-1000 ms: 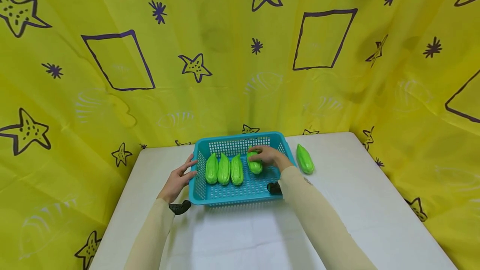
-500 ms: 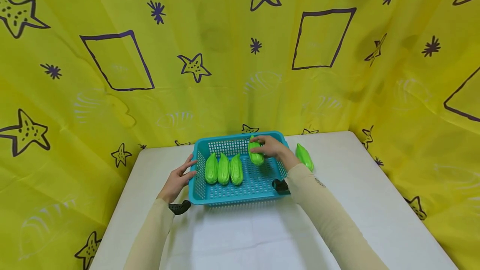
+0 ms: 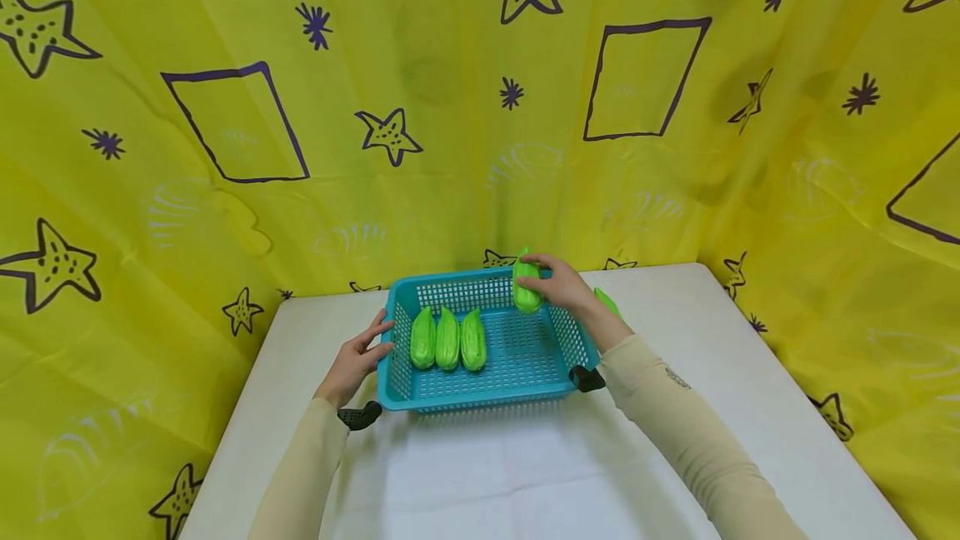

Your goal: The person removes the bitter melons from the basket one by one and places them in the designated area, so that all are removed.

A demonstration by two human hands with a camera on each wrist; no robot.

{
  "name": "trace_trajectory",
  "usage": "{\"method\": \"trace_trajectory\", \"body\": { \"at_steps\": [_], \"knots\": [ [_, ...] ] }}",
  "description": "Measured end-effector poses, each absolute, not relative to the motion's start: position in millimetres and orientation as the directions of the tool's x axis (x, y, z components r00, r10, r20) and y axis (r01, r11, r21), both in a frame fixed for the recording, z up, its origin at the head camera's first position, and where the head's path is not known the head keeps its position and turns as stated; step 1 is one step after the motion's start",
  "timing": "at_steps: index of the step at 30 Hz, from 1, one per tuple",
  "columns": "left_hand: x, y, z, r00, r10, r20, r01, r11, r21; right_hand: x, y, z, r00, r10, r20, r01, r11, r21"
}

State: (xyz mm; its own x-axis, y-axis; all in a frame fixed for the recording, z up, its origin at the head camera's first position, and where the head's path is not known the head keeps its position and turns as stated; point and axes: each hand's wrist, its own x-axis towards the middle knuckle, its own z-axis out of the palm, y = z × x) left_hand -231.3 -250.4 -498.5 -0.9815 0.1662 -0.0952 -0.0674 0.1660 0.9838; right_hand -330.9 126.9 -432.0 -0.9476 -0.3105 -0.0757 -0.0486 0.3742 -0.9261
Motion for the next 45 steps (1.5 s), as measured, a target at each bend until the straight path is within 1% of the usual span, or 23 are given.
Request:
{"method": "trace_trajectory", "body": {
  "at_steps": [3, 9, 14, 19, 25, 31, 41, 45],
  "knots": [
    [-233.0, -251.5, -501.9, -0.982, 0.166, -0.092, -0.063, 0.17, 0.983, -327.4, 134.3, -431.7, -0.953, -0.296, -0.061, -0.059, 0.38, -0.923],
    [-242.0, -257.2, -522.2, -0.986, 0.146, -0.084, -0.059, 0.171, 0.983, -321.9, 153.0, -433.6, -0.967, -0.254, -0.015, -0.095, 0.415, -0.905],
    [-243.7, -258.7, -526.1, -0.988, 0.138, -0.071, -0.045, 0.18, 0.983, -323.3, 170.5, -436.6, -0.976, -0.216, 0.02, -0.112, 0.423, -0.899],
    [-240.8, -258.8, -523.3, -0.985, 0.165, -0.057, -0.033, 0.147, 0.989, -324.2, 184.8, -438.2, -0.977, -0.207, 0.04, -0.128, 0.431, -0.893],
    [-232.2, -254.4, -505.3, -0.978, 0.205, -0.042, -0.016, 0.129, 0.991, -323.7, 201.4, -442.1, -0.982, -0.184, 0.032, -0.117, 0.469, -0.876],
    [-229.5, -252.2, -498.1, -0.978, 0.201, -0.061, -0.034, 0.136, 0.99, -322.9, 217.2, -445.8, -0.986, -0.166, 0.024, -0.104, 0.492, -0.864],
    [-229.9, -252.4, -496.8, -0.979, 0.195, -0.062, -0.037, 0.133, 0.99, -329.5, 250.4, -458.3, -0.986, -0.162, 0.036, -0.108, 0.459, -0.882],
    [-230.2, -252.5, -498.6, -0.979, 0.195, -0.063, -0.038, 0.131, 0.991, -330.9, 264.8, -463.8, -0.988, -0.156, 0.017, -0.089, 0.467, -0.88]
  ]
}}
